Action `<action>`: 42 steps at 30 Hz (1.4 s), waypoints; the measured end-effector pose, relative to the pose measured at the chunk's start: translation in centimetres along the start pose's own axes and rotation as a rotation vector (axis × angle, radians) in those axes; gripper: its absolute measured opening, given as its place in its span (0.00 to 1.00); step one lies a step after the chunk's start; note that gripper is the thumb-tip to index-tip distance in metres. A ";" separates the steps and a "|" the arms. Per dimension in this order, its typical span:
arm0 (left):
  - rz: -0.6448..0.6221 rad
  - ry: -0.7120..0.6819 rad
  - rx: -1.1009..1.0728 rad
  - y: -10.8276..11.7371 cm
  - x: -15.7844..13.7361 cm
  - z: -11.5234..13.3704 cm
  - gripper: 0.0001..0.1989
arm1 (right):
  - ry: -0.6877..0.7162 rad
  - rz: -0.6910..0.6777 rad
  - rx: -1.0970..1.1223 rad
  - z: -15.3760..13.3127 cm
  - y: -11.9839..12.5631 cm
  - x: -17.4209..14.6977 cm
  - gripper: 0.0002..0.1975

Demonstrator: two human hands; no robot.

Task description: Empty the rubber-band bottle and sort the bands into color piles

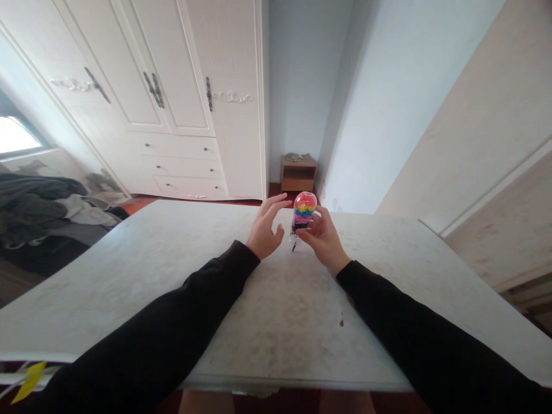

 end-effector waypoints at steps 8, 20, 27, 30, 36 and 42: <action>-0.065 0.307 -0.150 -1.3 -1.1 -3.1 0.20 | 0.025 0.031 -0.031 -0.5 0.3 0.0 0.31; -0.137 0.322 -0.213 -2.0 -1.2 -2.6 0.07 | -0.060 0.156 0.006 0.4 1.4 0.2 0.35; -0.173 0.338 -0.236 -2.1 -1.2 -2.5 0.05 | -0.085 0.289 0.081 0.9 2.6 0.4 0.37; -0.144 0.407 -0.244 -1.8 -1.2 -3.0 0.02 | -0.120 0.375 0.125 1.1 3.5 0.5 0.41; -0.284 0.394 -0.299 -2.8 -1.8 -2.5 0.10 | -0.190 0.453 0.207 1.3 3.8 0.4 0.50; -0.439 0.289 -0.315 -4.1 -3.1 -1.9 0.35 | -0.221 0.414 0.281 1.7 3.5 0.5 0.36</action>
Point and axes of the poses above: each hand's wrist, its own x-axis towards the middle knuckle, its own y-axis out of the back of the hand, z = x × y, the point moved 9 cm from there along x, towards the middle knuckle, and after that the axes turned 15 degrees about z, right-handed, at the moved point
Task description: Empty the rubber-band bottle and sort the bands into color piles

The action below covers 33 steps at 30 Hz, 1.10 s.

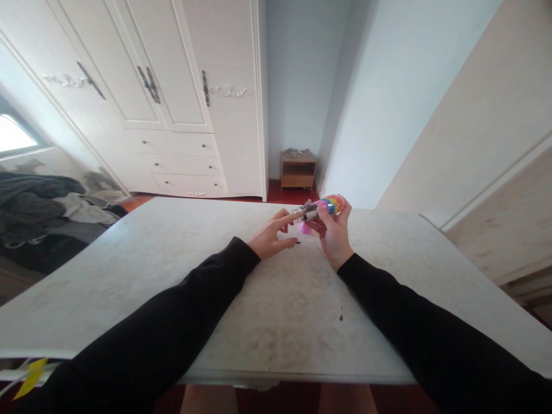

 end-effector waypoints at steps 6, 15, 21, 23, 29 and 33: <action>-0.047 0.025 0.026 -0.3 -0.1 -0.7 0.34 | -0.030 -0.001 0.006 0.2 0.0 -0.1 0.36; 0.039 0.095 0.017 0.4 0.1 -1.0 0.22 | -0.016 0.062 -0.031 0.5 0.9 0.7 0.34; 0.084 0.097 0.009 1.0 0.3 -1.0 0.19 | -0.008 0.092 -0.031 0.2 1.0 0.7 0.33; 0.049 0.096 0.003 0.6 0.1 -1.1 0.24 | -0.016 0.073 -0.026 0.1 0.7 0.5 0.33; -0.070 0.016 0.048 -0.7 -0.3 -1.5 0.41 | -0.069 -0.035 -0.073 0.8 -0.1 -0.1 0.33; -0.033 0.047 0.061 -0.3 -0.1 -2.0 0.33 | -0.057 -0.001 -0.077 0.9 0.3 0.2 0.34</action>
Point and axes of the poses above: each hand's wrist, its own x-axis towards the middle knuckle, its own y-axis out of the back of the hand, z = x × y, the point moved 9 cm from there along x, towards the middle knuckle, and after that the axes turned 15 degrees about z, right-handed, at the moved point
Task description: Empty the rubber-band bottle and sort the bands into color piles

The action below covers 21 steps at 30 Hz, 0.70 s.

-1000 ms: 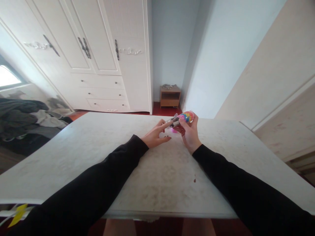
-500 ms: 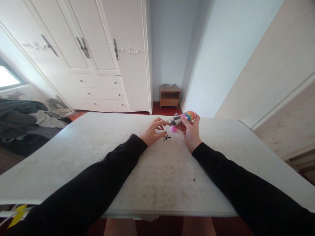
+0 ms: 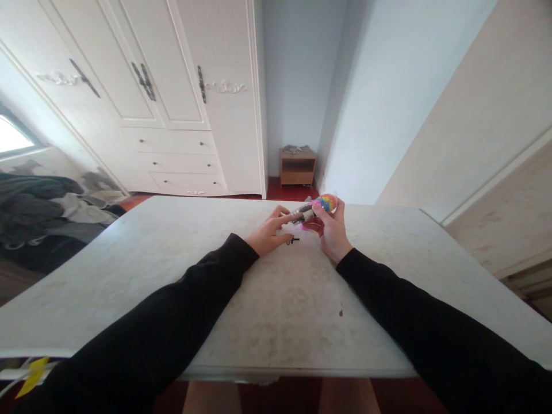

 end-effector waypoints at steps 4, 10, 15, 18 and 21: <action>0.079 0.024 0.003 0.8 0.2 0.4 0.29 | 0.013 0.033 0.002 -0.2 0.3 0.2 0.34; 0.157 0.024 0.014 1.6 0.3 1.3 0.20 | 0.010 0.063 0.006 -0.5 0.5 0.3 0.35; 0.084 -0.008 0.009 0.9 0.0 1.1 0.32 | -0.004 0.028 -0.006 -0.3 0.2 0.2 0.34; -0.002 -0.053 0.053 0.0 -0.3 1.2 0.42 | -0.020 -0.024 -0.022 0.0 -0.3 -0.1 0.34; -0.012 -0.072 0.095 0.0 -0.3 1.2 0.40 | -0.016 -0.033 -0.021 0.1 -0.4 -0.2 0.35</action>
Point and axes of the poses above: each hand's wrist, its own x-axis towards the middle knuckle, its own y-axis out of the back of the hand, z = x × y, the point moved 9 cm from there along x, towards the middle knuckle, and after that the axes turned 15 degrees about z, right-handed, at the moved point
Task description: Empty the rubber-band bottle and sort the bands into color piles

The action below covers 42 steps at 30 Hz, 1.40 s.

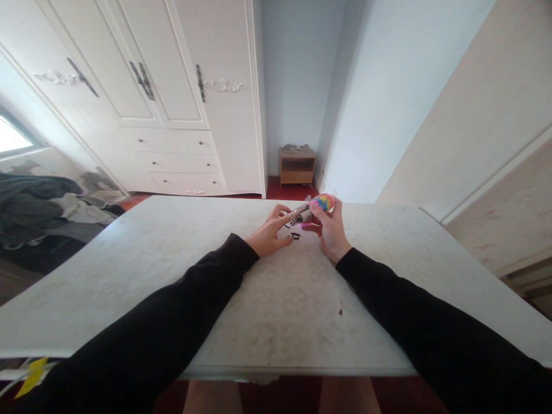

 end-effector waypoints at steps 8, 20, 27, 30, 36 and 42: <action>0.116 0.063 -0.071 1.1 0.6 -0.3 0.23 | 0.024 0.074 -0.001 -0.4 0.7 0.2 0.34; 0.199 0.096 -0.066 1.9 0.7 -0.3 0.20 | -0.004 0.091 -0.010 -0.5 0.8 0.3 0.34; 0.052 0.031 -0.062 0.4 0.2 -0.1 0.28 | -0.016 0.031 -0.051 -0.1 0.2 -0.1 0.33; 0.090 0.047 -0.060 0.8 0.4 -0.1 0.21 | -0.008 0.055 -0.039 -0.2 0.4 -0.1 0.34; 0.222 0.056 -0.077 2.0 0.9 0.3 0.09 | 0.010 0.110 -0.002 -0.7 0.9 0.3 0.33; 0.294 0.062 -0.049 2.9 1.1 0.9 0.03 | 0.005 0.129 0.007 -0.7 1.1 0.3 0.33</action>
Point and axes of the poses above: each hand's wrist, its own x-axis towards the middle knuckle, its own y-axis out of the back of the hand, z = x × y, the point moved 9 cm from there along x, towards the middle knuckle, and after that the axes turned 15 degrees about z, right-handed, at the moved point
